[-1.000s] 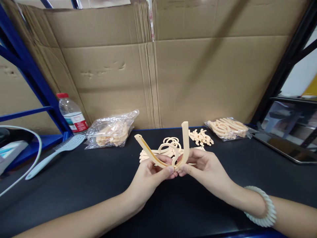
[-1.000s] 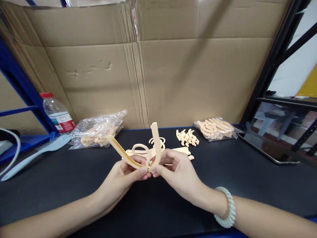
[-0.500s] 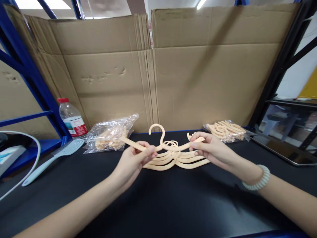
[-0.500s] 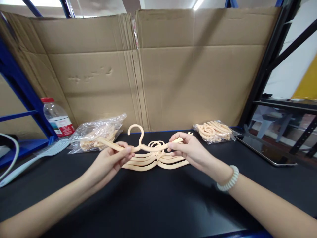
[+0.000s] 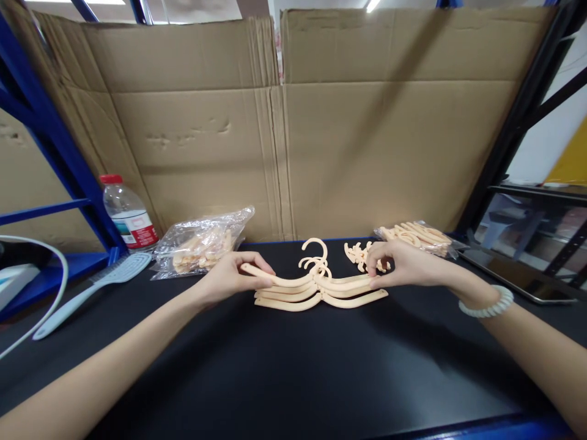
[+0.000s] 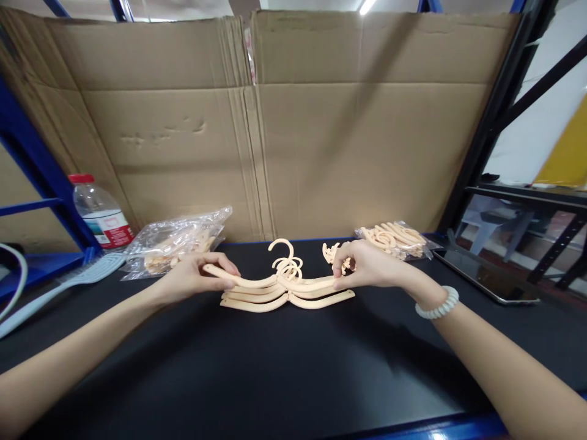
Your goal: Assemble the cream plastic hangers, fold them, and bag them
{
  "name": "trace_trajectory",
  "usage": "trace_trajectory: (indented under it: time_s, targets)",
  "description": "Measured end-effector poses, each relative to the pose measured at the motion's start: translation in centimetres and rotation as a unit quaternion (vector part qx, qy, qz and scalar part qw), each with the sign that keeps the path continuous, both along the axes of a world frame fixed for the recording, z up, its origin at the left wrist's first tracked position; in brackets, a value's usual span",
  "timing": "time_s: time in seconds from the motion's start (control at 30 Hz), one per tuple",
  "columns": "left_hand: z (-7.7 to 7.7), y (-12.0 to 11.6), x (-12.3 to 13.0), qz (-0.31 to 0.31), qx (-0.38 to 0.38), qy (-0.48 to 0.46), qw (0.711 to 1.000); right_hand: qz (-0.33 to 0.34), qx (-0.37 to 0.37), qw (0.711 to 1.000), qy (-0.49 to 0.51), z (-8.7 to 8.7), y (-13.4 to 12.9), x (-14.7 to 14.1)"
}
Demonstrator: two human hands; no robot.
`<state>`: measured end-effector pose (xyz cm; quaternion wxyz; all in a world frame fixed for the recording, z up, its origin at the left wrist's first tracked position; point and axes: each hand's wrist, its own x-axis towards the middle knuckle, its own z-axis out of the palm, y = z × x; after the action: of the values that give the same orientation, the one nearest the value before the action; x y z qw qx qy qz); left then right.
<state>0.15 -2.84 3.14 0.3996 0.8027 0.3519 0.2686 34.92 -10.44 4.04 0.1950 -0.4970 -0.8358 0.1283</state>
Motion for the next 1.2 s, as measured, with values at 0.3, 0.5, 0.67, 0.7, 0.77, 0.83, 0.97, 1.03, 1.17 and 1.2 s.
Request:
trace_trajectory:
  time_s: [0.3, 0.5, 0.67, 0.7, 0.77, 0.83, 0.97, 1.03, 1.17, 1.2]
  targets:
    - [-0.4, -1.7, 0.8, -0.146, 0.286, 0.179, 0.930, 0.045, -0.100, 0.992, -0.065, -0.4, -0.5, 0.3]
    - [0.1, -3.1, 1.5, -0.110, 0.371, 0.272, 0.881, 0.002, -0.067, 0.990, -0.124, -0.6, -0.9, -0.2]
    - [-1.6, -6.0, 3.4, 0.018, 0.377, 0.265, 0.887, -0.059, -0.009, 0.988, -0.139, -0.4, -3.1, -2.9]
    - [-2.2, -6.6, 3.8, 0.019, 0.370, 0.254, 0.894, -0.058, 0.001, 0.989, -0.134, -0.7, -3.6, -3.7]
    - [-3.4, -7.5, 4.5, 0.013, 0.363, 0.259, 0.895, -0.045, 0.010, 0.989, -0.141, -1.7, -4.3, -5.1]
    - [-4.4, -7.9, 4.9, 0.003, 0.343, 0.303, 0.889, -0.044, -0.011, 0.987, -0.156, -3.0, -4.6, -6.1]
    - [-5.1, -7.3, 5.0, 0.006, 0.278, 0.374, 0.885, -0.065, -0.033, 0.986, -0.150, -5.0, -4.1, -7.3]
    - [-4.9, -6.8, 5.0, 0.018, 0.262, 0.388, 0.883, -0.071, -0.021, 0.987, -0.143, -5.3, -3.5, -7.6]
    - [-4.5, -5.5, 5.0, 0.041, 0.253, 0.398, 0.881, -0.067, -0.008, 0.985, -0.161, -5.0, -1.8, -8.0]
    - [-4.4, -5.1, 5.1, 0.045, 0.254, 0.397, 0.881, -0.065, -0.004, 0.984, -0.166, -5.0, -1.3, -8.0]
